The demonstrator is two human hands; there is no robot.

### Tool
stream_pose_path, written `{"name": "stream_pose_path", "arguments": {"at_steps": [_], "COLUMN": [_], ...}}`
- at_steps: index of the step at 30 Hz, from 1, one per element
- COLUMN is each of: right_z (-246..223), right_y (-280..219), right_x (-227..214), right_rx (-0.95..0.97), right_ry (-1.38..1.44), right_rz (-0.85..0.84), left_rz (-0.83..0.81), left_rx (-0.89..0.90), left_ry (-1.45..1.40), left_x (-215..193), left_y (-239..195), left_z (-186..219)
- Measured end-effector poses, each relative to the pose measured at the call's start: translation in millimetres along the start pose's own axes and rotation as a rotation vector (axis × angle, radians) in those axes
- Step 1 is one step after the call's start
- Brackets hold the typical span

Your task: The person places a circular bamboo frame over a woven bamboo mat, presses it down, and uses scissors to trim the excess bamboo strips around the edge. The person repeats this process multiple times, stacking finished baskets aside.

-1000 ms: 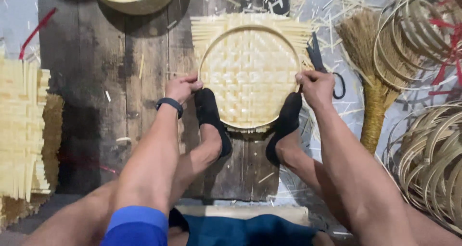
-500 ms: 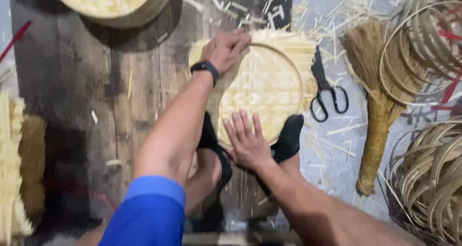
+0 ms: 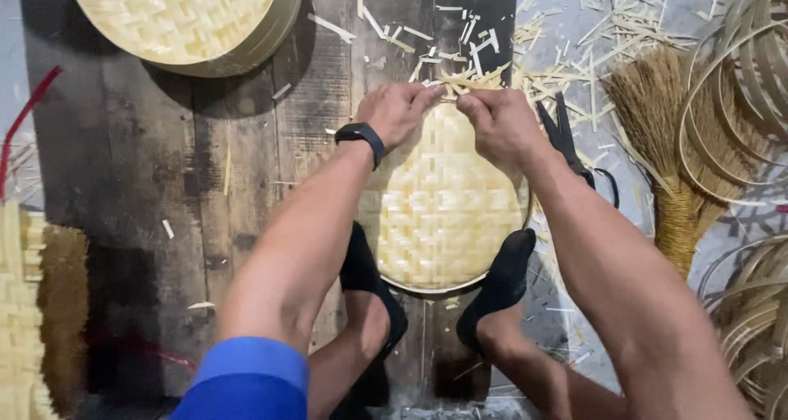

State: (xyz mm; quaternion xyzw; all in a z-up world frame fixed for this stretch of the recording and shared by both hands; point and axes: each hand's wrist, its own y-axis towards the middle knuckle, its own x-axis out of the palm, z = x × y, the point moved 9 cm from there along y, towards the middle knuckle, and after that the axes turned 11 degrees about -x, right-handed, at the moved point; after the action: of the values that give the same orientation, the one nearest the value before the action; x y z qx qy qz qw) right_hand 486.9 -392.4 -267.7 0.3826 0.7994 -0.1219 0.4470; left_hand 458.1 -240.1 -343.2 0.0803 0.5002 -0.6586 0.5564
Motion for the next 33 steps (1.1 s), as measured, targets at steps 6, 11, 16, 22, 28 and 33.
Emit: {"name": "stream_pose_path", "arguments": {"at_steps": [6, 11, 16, 22, 28, 33], "right_z": [70.2, 74.3, 79.8, 73.5, 52.5, -47.1], "right_y": [-50.2, -75.3, -92.6, -103.2, -114.8, -141.4], "right_x": [44.2, 37.1, 35.0, 30.0, -81.9, -215.2], "right_rx": [0.7, 0.382, 0.631, 0.441, 0.301, 0.083], "right_ry": [0.545, 0.676, 0.669, 0.384, 0.043, -0.328], "right_rz": [-0.099, 0.133, 0.16, 0.304, 0.367, 0.014], "left_rz": [-0.08, -0.218, 0.079, 0.359, 0.205, 0.579], "left_rx": [-0.052, -0.198, -0.026, -0.308, -0.284, -0.269], "left_ry": [-0.436, -0.365, -0.531, -0.456, -0.881, -0.835], "left_x": [25.2, 33.5, 22.2, 28.9, 45.2, 61.3], "left_y": [43.8, 42.0, 51.3, -21.1, -12.6, -13.1], "left_z": [-31.0, -36.5, -51.1, -147.6, -155.5, -201.8]}}
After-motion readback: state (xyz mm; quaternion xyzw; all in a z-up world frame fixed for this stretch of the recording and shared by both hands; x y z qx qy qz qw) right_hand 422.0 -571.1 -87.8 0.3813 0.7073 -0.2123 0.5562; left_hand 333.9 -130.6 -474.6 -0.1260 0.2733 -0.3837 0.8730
